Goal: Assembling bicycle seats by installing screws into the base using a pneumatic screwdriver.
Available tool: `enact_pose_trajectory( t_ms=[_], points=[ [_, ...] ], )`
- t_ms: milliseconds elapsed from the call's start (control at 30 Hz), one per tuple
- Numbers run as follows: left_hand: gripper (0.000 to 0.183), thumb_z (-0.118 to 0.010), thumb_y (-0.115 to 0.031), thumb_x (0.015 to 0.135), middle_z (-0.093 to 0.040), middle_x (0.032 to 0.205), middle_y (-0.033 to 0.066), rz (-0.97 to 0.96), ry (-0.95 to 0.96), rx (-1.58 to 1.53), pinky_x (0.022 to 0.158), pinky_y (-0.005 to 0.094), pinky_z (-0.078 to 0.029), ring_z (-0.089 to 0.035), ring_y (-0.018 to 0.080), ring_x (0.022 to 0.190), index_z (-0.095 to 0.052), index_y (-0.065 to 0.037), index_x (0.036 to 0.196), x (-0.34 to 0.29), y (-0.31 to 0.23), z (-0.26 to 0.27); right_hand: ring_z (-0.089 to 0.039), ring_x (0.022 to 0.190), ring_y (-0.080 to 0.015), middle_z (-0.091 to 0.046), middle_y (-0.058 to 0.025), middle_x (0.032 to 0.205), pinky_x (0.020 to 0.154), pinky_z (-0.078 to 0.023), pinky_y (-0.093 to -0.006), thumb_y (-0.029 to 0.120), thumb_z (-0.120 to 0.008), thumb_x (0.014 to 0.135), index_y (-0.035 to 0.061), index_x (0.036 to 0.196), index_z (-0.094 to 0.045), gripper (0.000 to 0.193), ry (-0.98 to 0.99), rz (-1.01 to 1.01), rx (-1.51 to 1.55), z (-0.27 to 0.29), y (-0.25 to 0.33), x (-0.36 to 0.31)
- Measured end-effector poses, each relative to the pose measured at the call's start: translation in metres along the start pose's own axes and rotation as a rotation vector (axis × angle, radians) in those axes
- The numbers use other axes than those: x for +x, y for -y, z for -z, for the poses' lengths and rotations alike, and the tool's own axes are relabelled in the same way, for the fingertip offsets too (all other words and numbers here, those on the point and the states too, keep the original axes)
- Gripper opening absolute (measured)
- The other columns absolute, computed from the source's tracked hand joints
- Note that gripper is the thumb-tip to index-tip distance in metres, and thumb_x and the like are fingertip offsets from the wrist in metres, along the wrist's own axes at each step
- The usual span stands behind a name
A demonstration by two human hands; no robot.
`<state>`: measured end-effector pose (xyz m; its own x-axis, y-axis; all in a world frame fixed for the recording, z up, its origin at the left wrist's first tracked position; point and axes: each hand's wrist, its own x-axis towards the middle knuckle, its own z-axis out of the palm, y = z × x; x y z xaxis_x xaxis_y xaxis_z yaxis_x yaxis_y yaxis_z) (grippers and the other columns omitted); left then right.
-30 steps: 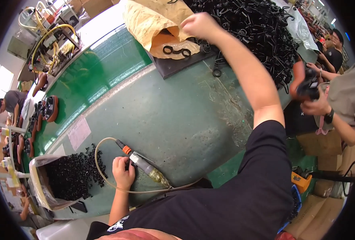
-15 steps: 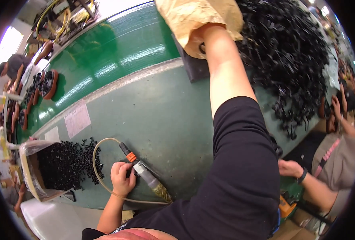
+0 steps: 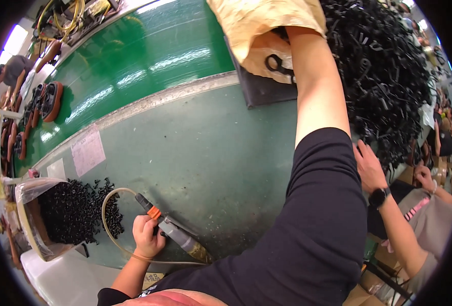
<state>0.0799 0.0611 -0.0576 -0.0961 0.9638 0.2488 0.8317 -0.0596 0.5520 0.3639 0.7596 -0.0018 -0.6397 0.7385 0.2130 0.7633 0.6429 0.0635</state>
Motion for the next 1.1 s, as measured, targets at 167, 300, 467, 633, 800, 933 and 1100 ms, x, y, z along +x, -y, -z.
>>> enact_pose_trajectory(
  t_ms=[167, 300, 467, 633, 800, 933, 1100],
  points=[
    [0.025, -0.075, 0.004, 0.075, -0.062, 0.091, 0.0131, 0.017, -0.064, 0.040, 0.074, 0.0438, -0.049, -0.061, 0.0343, 0.081, -0.067, -0.004, 0.097, -0.012, -0.008, 0.012, -0.051, 0.147, -0.0258, -0.059, -0.0114, 0.156, 0.120, -0.040, -0.0373, 0.061, -0.060, 0.093, 0.0131, 0.145, -0.067, 0.070, -0.037, -0.004, 0.026, -0.003, 0.037, 0.007],
    [0.024, -0.076, 0.003, 0.076, -0.063, 0.091, 0.0134, -0.001, -0.085, 0.027, 0.073, 0.0440, -0.050, -0.061, 0.0341, 0.081, -0.067, -0.004, 0.097, -0.007, -0.012, 0.006, -0.052, 0.147, -0.0257, -0.059, -0.0113, 0.156, 0.120, -0.040, -0.0374, 0.061, -0.061, 0.093, 0.0131, 0.145, -0.067, 0.071, -0.029, -0.044, 0.008, 0.014, 0.000, 0.013],
    [0.024, -0.076, 0.003, 0.075, -0.063, 0.091, 0.0136, -0.022, -0.072, -0.001, 0.073, 0.0440, -0.049, -0.061, 0.0341, 0.081, -0.066, -0.004, 0.097, -0.005, -0.009, 0.002, -0.052, 0.147, -0.0256, -0.060, -0.0112, 0.156, 0.120, -0.040, -0.0375, 0.061, -0.062, 0.093, 0.0132, 0.145, -0.067, 0.071, 0.017, -0.076, -0.021, 0.039, -0.082, 0.009],
    [0.026, -0.075, 0.005, 0.074, -0.062, 0.090, 0.0124, 0.011, -0.036, 0.028, 0.071, 0.0436, -0.048, -0.060, 0.0330, 0.079, -0.066, -0.004, 0.096, -0.005, -0.007, 0.005, -0.052, 0.146, -0.0255, -0.060, -0.0111, 0.156, 0.120, -0.040, -0.0375, 0.061, -0.062, 0.093, 0.0132, 0.145, -0.067, 0.071, 0.068, -0.011, 0.036, 0.022, -0.002, 0.021],
    [0.030, -0.076, 0.002, 0.069, -0.063, 0.089, 0.0104, 0.035, -0.030, 0.058, 0.072, 0.0430, -0.048, -0.060, 0.0321, 0.079, -0.066, -0.005, 0.096, 0.000, -0.007, 0.007, -0.052, 0.146, -0.0254, -0.060, -0.0110, 0.156, 0.120, -0.040, -0.0376, 0.061, -0.063, 0.092, 0.0133, 0.145, -0.067, 0.071, 0.075, 0.103, 0.113, 0.060, 0.112, -0.063],
    [0.032, -0.076, 0.001, 0.065, -0.063, 0.089, 0.0101, 0.014, -0.001, 0.001, 0.072, 0.0429, -0.048, -0.061, 0.0321, 0.079, -0.066, -0.004, 0.095, 0.000, -0.006, 0.011, -0.053, 0.146, -0.0253, -0.060, -0.0109, 0.156, 0.119, -0.040, -0.0377, 0.062, -0.064, 0.092, 0.0133, 0.144, -0.067, 0.071, 0.134, 0.133, 0.104, 0.084, 0.097, -0.056],
    [0.029, -0.076, 0.003, 0.070, -0.062, 0.089, 0.0105, 0.016, -0.050, 0.016, 0.073, 0.0429, -0.048, -0.061, 0.0323, 0.080, -0.067, -0.004, 0.097, -0.006, -0.007, 0.010, -0.053, 0.145, -0.0252, -0.060, -0.0108, 0.155, 0.119, -0.040, -0.0378, 0.062, -0.065, 0.092, 0.0133, 0.144, -0.067, 0.071, 0.151, 0.109, 0.084, 0.058, 0.053, 0.014]
  ],
)
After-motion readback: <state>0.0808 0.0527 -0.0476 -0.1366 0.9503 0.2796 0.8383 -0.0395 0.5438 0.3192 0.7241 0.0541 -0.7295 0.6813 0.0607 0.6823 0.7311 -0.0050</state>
